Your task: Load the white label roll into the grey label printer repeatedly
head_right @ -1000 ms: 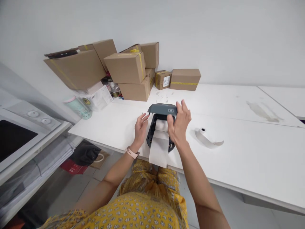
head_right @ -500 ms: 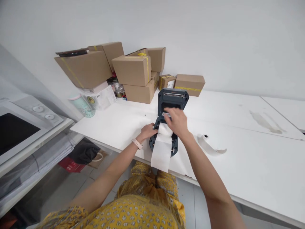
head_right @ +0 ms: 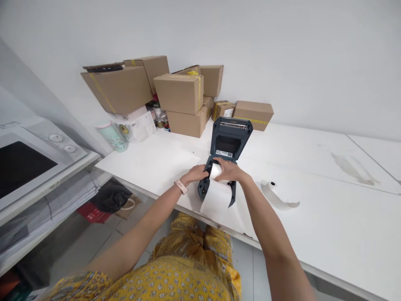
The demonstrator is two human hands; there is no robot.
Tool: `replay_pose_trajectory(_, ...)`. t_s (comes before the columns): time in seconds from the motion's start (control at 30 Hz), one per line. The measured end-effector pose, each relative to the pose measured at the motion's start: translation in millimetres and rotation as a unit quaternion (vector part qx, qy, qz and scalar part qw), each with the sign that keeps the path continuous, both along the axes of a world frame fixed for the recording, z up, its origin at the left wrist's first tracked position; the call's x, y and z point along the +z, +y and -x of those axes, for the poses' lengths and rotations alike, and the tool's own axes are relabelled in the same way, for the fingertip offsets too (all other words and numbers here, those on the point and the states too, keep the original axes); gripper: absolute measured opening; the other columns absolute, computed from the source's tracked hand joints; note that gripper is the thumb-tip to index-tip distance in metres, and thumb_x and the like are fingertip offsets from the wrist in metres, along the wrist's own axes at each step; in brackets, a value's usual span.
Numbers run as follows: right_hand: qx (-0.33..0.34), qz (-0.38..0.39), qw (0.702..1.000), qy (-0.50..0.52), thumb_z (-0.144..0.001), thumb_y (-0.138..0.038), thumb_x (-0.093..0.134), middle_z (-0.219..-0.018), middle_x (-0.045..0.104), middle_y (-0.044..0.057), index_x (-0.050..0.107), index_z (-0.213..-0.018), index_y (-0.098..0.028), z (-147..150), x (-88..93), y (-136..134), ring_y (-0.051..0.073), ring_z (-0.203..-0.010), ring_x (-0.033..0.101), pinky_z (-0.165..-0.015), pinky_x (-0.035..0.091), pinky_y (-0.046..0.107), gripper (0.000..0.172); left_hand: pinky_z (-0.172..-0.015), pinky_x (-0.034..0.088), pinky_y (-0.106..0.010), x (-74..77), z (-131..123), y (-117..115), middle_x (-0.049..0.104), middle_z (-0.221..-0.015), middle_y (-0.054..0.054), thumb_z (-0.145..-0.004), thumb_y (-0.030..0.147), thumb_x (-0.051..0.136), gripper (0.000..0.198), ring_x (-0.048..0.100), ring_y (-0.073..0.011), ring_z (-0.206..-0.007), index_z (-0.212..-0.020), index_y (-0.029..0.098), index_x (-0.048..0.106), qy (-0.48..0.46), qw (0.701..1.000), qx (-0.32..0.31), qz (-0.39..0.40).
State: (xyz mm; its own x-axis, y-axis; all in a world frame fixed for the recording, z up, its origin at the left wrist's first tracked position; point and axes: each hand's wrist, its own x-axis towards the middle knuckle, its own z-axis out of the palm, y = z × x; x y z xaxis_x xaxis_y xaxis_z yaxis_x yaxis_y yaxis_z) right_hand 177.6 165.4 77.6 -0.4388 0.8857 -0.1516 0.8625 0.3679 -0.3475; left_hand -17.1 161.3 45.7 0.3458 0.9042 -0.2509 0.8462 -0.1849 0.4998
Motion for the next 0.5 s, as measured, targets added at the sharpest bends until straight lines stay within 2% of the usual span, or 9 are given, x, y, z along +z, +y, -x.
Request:
replay_pose_trajectory(0.07,0.033,0.018,0.992,0.117,-0.067,-0.043,0.078,-0.14,0.059,0.01,0.032,-0.152,-0.025,-15.1,16.7,-11.7,0.028,-0.124,0.06,-0.103,0.049,0.038,0.099,-0.081,0.052,-0.032,0.2,0.3,-1.2,0.072,-0.114,-0.014,-0.085,0.031,0.048,0.036,0.068,-0.029,-0.104,-0.115,0.015,0.06,-0.004,1.0,0.002,-0.001)
replay_pose_trajectory(0.13,0.042,0.008,0.973,0.229,-0.07,-0.042,0.076,-0.144,0.055,0.009,0.031,-0.153,-0.026,-36.3,34.6,-29.9,0.028,-0.127,0.057,-0.105,0.048,0.038,0.096,-0.082,0.052,-0.033,0.4,0.4,-2.8,0.072,-0.115,-0.015,-0.085,0.033,0.048,0.036,0.068,-0.0297,-0.103,-0.114,0.015,0.06,-0.006,1.0,0.007,-0.003)
replay_pose_trajectory(0.2,0.008,-0.035,0.959,0.28,-0.071,-0.04,0.075,-0.149,0.051,0.007,0.037,-0.151,-0.028,-61.1,48.0,-51.5,0.03,-0.133,0.053,-0.108,0.046,0.039,0.089,-0.081,0.052,-0.034,0.6,0.4,-4.2,0.072,-0.113,-0.016,-0.086,0.033,0.048,0.035,0.068,-0.0298,-0.102,-0.112,0.014,0.061,-0.007,1.0,0.012,-0.002)
replay_pose_trajectory(0.27,-0.058,-0.07,0.953,0.29,-0.071,-0.037,0.074,-0.15,0.049,0.006,0.045,-0.146,-0.029,-85.9,52.0,-71.3,0.031,-0.134,0.051,-0.109,0.046,0.04,0.081,-0.082,0.052,-0.033,1.1,0.1,-5.2,0.072,-0.113,-0.015,-0.086,0.031,0.046,0.033,0.068,-0.0291,-0.101,-0.109,0.015,0.062,-0.012,1.0,0.012,-0.001)
replay_pose_trajectory(0.37,-0.145,-0.079,0.948,0.271,-0.071,-0.037,0.071,-0.146,0.053,0.008,0.051,-0.14,-0.029,-115.0,37.9,-86.7,0.032,-0.127,0.057,-0.101,0.051,0.04,0.072,-0.082,0.051,-0.032,1.5,-0.6,-5.2,0.072,-0.113,-0.014,-0.085,0.029,0.045,0.031,0.068,-0.028,-0.101,-0.107,0.016,0.062,-0.019,1.0,0.008,0.0)
replay_pose_trajectory(0.5,-0.208,-0.094,0.955,0.191,-0.07,-0.039,0.067,-0.132,0.063,0.01,0.053,-0.134,-0.026,-129.1,-1.3,-72.3,0.028,-0.098,0.067,-0.083,0.056,0.04,0.067,-0.081,0.051,-0.033,-0.4,-1.6,-3.6,0.072,-0.111,-0.014,-0.084,0.029,0.045,0.031,0.068,-0.0283,-0.1,-0.107,0.016,0.062,-0.02,1.0,0.012,-0.001)
